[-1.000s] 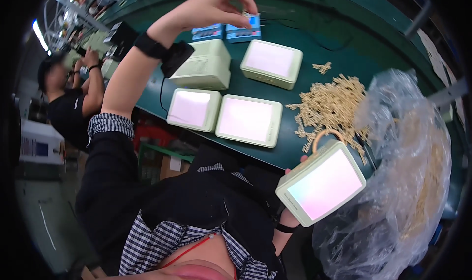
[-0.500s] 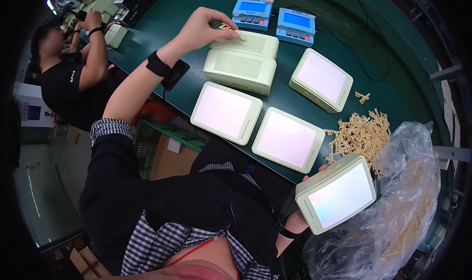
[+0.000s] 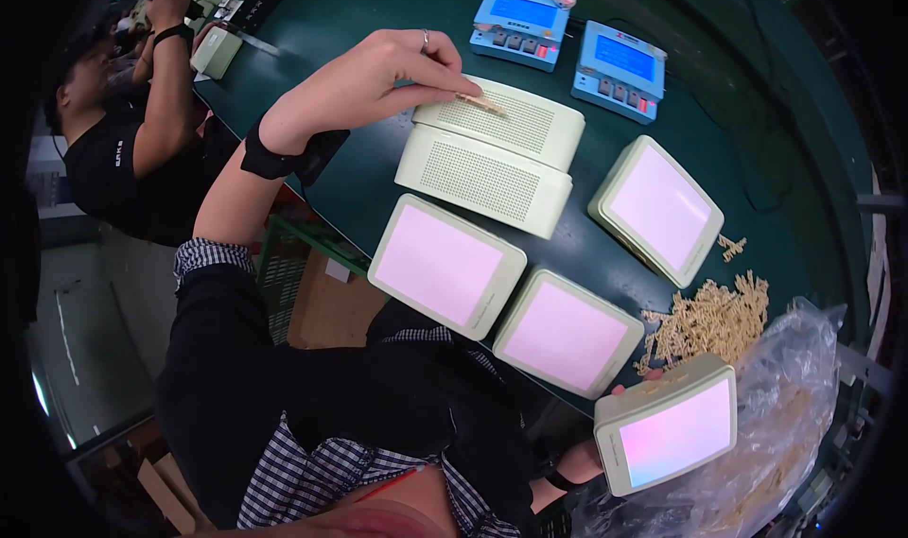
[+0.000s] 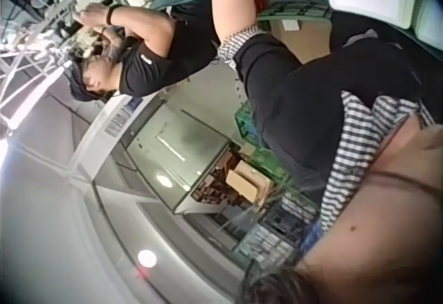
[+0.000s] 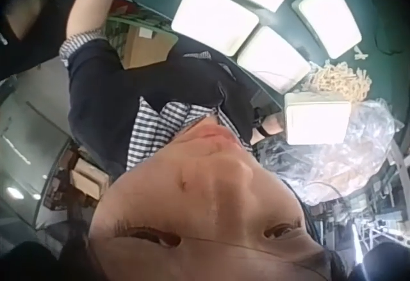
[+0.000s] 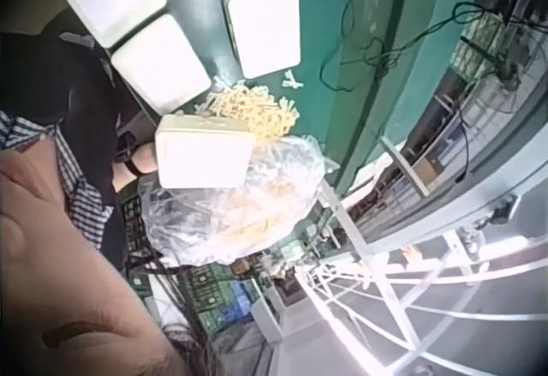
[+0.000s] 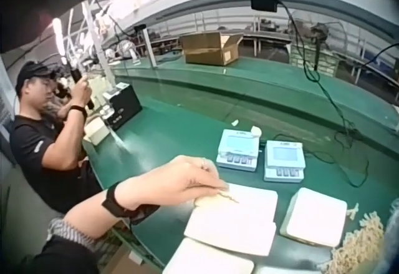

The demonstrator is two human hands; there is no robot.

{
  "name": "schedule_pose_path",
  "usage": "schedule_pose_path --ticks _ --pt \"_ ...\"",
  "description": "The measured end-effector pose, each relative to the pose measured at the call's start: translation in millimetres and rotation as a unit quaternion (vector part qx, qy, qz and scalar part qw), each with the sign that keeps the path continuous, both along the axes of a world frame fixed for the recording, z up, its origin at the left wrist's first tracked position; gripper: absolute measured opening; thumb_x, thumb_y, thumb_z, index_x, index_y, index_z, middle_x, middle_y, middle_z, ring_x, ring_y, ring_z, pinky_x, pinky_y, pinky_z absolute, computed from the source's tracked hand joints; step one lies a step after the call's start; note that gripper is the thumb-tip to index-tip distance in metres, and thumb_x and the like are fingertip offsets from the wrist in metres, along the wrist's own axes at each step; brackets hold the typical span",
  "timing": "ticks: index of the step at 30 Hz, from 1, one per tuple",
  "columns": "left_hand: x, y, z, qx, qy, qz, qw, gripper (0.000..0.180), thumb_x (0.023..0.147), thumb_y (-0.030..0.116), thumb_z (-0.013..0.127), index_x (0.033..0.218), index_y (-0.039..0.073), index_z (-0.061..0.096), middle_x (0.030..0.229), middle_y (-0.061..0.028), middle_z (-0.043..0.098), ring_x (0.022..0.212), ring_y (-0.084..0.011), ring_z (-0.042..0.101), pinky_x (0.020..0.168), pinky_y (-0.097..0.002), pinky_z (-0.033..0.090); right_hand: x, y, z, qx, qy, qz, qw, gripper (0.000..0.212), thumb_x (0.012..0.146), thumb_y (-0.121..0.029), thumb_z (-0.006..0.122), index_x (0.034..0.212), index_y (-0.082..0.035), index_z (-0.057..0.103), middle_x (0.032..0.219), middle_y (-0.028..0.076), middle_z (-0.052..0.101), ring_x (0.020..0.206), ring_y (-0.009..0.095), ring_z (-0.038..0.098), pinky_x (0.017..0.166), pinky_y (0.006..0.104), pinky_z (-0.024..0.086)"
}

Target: The person presses a gold logo onto the speaker grille, turns the speaker over to press the screen, and sets it aside. They repeat this process with several more speakers on the green work surface.

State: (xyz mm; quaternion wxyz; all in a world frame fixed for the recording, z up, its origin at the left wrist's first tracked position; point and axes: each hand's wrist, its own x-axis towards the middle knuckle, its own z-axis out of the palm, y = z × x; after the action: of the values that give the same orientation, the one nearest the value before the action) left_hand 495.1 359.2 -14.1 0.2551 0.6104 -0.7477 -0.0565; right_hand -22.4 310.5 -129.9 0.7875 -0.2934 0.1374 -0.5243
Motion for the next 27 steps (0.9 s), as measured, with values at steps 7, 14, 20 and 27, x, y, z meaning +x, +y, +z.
schedule_pose_path --ticks 7,14,20,27 --pt "-11.6 -0.9 -2.7 -0.038 0.213 0.098 0.971 0.009 0.082 0.005 0.074 0.089 0.0 0.072 0.085 -0.0061 0.069 0.077 -0.0134 0.063 0.071 -0.0239 0.049 -4.8 -15.1 -3.2 0.15 -0.224 0.098 0.958 0.08 0.094 -0.041 0.052 0.155 -0.011 0.011 0.158 0.018 0.008 0.146 0.04 0.005 0.109 0.0662 0.022" --pt "-18.5 -0.8 -29.7 -0.088 0.248 0.101 0.96 0.01 0.079 0.009 0.077 0.086 0.003 0.073 0.081 -0.006 0.07 0.074 -0.0114 0.064 0.067 -0.0219 0.05 9.3 -14.6 -4.4 0.153 -0.22 0.108 0.957 0.077 0.095 -0.04 0.05 0.155 -0.012 0.01 0.159 0.017 0.007 0.146 0.038 0.004 0.11 0.0645 0.019" --pt "-17.0 -4.1 -39.8 -0.104 0.291 0.094 0.946 0.011 0.08 0.011 0.077 0.086 0.002 0.073 0.08 -0.0053 0.07 0.071 -0.0104 0.065 0.066 -0.0207 0.051 13.9 -2.9 -0.1 0.148 -0.21 0.101 0.961 0.075 0.096 -0.039 0.048 0.155 -0.012 0.01 0.159 0.015 0.006 0.146 0.037 0.003 0.112 0.063 0.016" --pt "-18.4 -0.7 -39.1 -0.149 0.23 0.096 0.957 0.008 0.08 0.008 0.077 0.084 0.003 0.072 0.079 -0.0043 0.07 0.072 -0.0101 0.065 0.066 -0.0213 0.052 17.3 -4.0 1.8 0.143 -0.215 0.102 0.961 0.073 0.097 -0.038 0.045 0.155 -0.013 0.009 0.16 0.014 0.006 0.147 0.035 0.003 0.113 0.0612 0.012"
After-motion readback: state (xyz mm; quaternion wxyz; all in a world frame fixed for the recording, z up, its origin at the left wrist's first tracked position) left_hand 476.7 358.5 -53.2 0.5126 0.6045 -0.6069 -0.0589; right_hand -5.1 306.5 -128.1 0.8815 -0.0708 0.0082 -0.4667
